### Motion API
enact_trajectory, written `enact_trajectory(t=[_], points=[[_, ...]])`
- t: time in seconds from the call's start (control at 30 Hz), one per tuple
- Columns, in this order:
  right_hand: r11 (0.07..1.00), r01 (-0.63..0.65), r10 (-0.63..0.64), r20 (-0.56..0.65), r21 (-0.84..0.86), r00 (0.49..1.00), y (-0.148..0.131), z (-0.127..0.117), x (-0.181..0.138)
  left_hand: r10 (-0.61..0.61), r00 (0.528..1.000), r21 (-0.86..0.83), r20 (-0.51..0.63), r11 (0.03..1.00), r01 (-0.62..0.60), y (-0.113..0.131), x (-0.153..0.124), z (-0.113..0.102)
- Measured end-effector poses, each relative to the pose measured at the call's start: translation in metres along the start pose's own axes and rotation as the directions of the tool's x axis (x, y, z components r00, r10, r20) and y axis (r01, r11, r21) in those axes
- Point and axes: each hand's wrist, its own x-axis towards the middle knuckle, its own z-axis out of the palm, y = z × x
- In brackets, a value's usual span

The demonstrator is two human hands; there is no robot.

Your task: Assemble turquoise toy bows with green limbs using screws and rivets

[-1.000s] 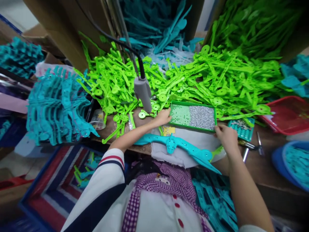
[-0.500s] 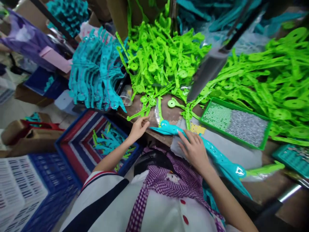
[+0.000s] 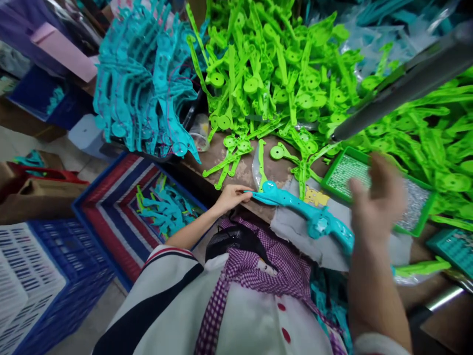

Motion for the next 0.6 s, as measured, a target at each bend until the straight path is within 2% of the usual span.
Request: enact_trajectory(t=[0.03, 0.1, 0.17, 0.2, 0.3, 0.37, 0.43, 0.47, 0.53, 0.6], points=[[0.990, 0.062, -0.045, -0.131, 0.126, 0.990, 0.004, 0.004, 0.034, 0.019, 1.000, 0.004, -0.015, 1.000, -0.019, -0.001, -0.001, 0.001], [0.952, 0.125, -0.091, -0.131, 0.280, 0.987, 0.014, 0.020, 0.095, 0.058, 0.998, 0.040, -0.035, 0.998, -0.056, -0.002, -0.002, 0.003], [0.912, -0.020, 0.043, -0.046, 0.410, 0.998, 0.024, 0.034, 0.133, 0.092, 0.994, 0.097, -0.056, 0.992, -0.086, -0.003, -0.002, 0.004], [0.917, -0.051, 0.084, -0.068, 0.395, 0.994, 0.027, 0.037, 0.142, 0.110, 0.991, 0.128, -0.070, 0.987, -0.100, -0.004, -0.002, 0.004], [0.883, -0.180, 0.243, -0.095, 0.433, 0.965, 0.032, 0.027, 0.130, 0.181, 0.978, 0.202, -0.104, 0.967, -0.157, -0.007, -0.003, 0.006], [0.840, -0.285, 0.333, -0.023, 0.462, 0.943, 0.032, 0.008, 0.108, 0.222, 0.970, 0.232, -0.104, 0.953, -0.193, -0.008, -0.004, 0.006], [0.839, -0.355, 0.373, 0.041, 0.412, 0.927, 0.033, -0.007, 0.090, 0.231, 0.968, 0.250, -0.099, 0.947, -0.200, -0.007, -0.005, 0.005], [0.845, -0.363, 0.384, 0.026, 0.392, 0.923, 0.034, -0.011, 0.084, 0.221, 0.970, 0.254, -0.097, 0.948, -0.190, -0.006, -0.005, 0.005], [0.844, -0.342, 0.414, -0.096, 0.412, 0.905, 0.038, -0.008, 0.074, 0.183, 0.978, 0.250, -0.100, 0.956, -0.153, -0.004, -0.006, 0.003], [0.816, -0.315, 0.468, -0.235, 0.484, 0.852, 0.043, 0.002, 0.067, 0.140, 0.983, 0.231, -0.116, 0.967, -0.111, -0.001, -0.006, 0.003]])
